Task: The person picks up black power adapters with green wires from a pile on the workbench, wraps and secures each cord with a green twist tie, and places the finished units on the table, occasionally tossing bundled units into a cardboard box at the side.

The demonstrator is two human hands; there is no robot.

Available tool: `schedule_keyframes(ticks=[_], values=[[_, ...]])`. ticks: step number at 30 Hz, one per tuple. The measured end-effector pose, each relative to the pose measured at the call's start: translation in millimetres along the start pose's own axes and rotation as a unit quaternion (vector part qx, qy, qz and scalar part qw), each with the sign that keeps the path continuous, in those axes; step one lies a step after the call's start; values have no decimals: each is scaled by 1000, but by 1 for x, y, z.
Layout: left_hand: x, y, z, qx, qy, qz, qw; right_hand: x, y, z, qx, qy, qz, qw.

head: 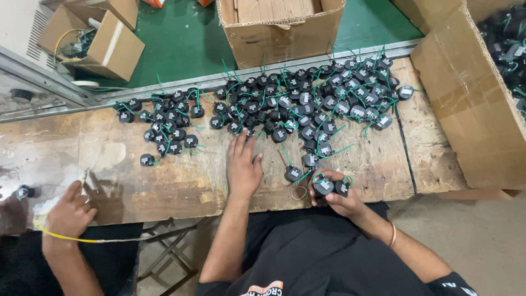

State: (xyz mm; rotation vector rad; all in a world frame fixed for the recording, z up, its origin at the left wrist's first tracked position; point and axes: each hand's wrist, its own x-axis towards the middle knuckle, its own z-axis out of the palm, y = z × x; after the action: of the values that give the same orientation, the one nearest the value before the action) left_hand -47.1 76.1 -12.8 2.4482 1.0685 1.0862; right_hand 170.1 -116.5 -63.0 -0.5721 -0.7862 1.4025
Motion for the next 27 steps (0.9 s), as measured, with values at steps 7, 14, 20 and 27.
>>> schedule_keyframes(ticks=[7,14,20,27], values=[[-9,-5,7,-20,33,-78,996,2,-2,2,35,7,15,999],[-5,3,0,-8,53,-73,996,3,-2,4,12,-11,7,1000],[-12,-2,2,-148,85,-137,976,4,-3,4,2,-15,19,1000],[-24,5,5,-255,77,-151,952,4,-2,2,4,-15,19,1000]])
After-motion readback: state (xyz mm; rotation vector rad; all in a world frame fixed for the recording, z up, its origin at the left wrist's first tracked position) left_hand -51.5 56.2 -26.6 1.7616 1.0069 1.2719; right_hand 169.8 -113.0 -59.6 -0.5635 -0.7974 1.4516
